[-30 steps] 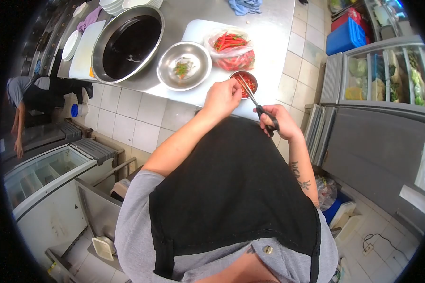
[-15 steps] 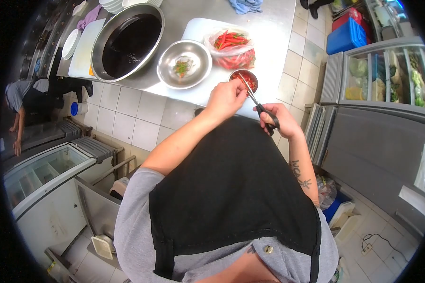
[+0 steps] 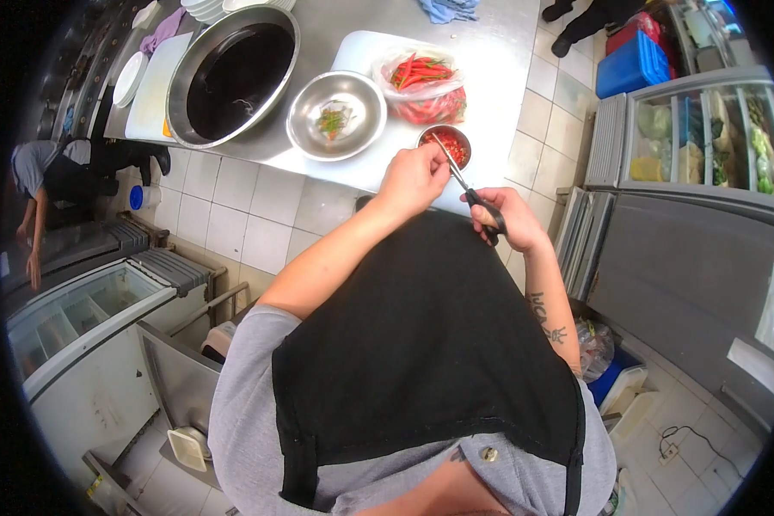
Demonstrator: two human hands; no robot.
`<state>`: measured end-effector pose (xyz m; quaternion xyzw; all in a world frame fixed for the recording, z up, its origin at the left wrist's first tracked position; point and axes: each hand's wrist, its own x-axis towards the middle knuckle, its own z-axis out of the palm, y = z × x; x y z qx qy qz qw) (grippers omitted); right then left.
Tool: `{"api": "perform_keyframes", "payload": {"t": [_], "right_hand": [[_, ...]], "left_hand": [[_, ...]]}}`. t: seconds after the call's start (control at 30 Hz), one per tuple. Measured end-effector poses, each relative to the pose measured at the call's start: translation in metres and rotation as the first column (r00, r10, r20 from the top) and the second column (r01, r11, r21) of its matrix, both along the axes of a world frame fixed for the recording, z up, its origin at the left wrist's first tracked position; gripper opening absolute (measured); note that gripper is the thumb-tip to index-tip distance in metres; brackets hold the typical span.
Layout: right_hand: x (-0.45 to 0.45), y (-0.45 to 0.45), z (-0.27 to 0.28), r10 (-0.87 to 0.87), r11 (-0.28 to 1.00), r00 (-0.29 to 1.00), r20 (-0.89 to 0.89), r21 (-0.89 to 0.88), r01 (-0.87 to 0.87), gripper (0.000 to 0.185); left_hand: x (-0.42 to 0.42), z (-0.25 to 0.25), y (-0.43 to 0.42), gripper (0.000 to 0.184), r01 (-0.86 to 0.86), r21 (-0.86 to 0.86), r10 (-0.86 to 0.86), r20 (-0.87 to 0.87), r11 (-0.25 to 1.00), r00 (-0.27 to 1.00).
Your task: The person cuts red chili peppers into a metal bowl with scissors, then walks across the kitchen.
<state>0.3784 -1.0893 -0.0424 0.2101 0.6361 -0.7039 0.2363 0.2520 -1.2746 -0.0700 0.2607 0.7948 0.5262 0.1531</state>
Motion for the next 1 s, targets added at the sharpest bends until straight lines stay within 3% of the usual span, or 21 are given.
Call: {"api": "perform_keyframes", "payload": {"t": [0.4,0.53,0.63,0.73,0.83,0.87,1.0], "right_hand": [[0.001,-0.002,-0.002,0.002,1.0,1.0,-0.003,0.023,-0.002,0.041],[0.002,0.001,-0.005,-0.019,1.0,1.0,0.006,0.023,0.019,0.041],[0.002,0.001,-0.003,-0.055,0.998,0.998,0.016,0.03,0.055,0.041],[0.002,0.002,-0.005,-0.066,0.998,0.998,0.016,0.02,0.065,0.042],[-0.001,0.001,-0.002,-0.064,0.997,0.998,0.021,0.044,0.064,0.041],[-0.001,0.001,-0.002,-0.068,0.997,0.997,0.03,0.051,0.066,0.041],[-0.005,-0.001,-0.003,-0.046,0.997,0.999,0.02,0.056,0.044,0.039]], "left_hand": [[-0.006,-0.009,-0.003,0.017,0.032,-0.104,-0.032,-0.006,0.994,0.999],[-0.03,0.018,-0.022,0.019,-0.083,-0.059,0.085,0.035,0.995,0.996],[-0.074,0.004,-0.052,0.021,-0.2,-0.173,0.171,-0.172,0.964,0.97],[-0.101,-0.01,-0.075,0.023,-0.249,-0.388,0.13,-0.308,0.887,0.942],[-0.108,-0.001,-0.065,0.024,-0.332,-0.269,0.096,-0.628,0.904,0.772],[-0.111,0.015,-0.053,0.023,-0.26,-0.287,0.1,-0.474,0.922,0.875],[-0.146,0.028,0.008,0.022,-0.154,-0.356,0.058,-0.265,0.922,0.962]]}}
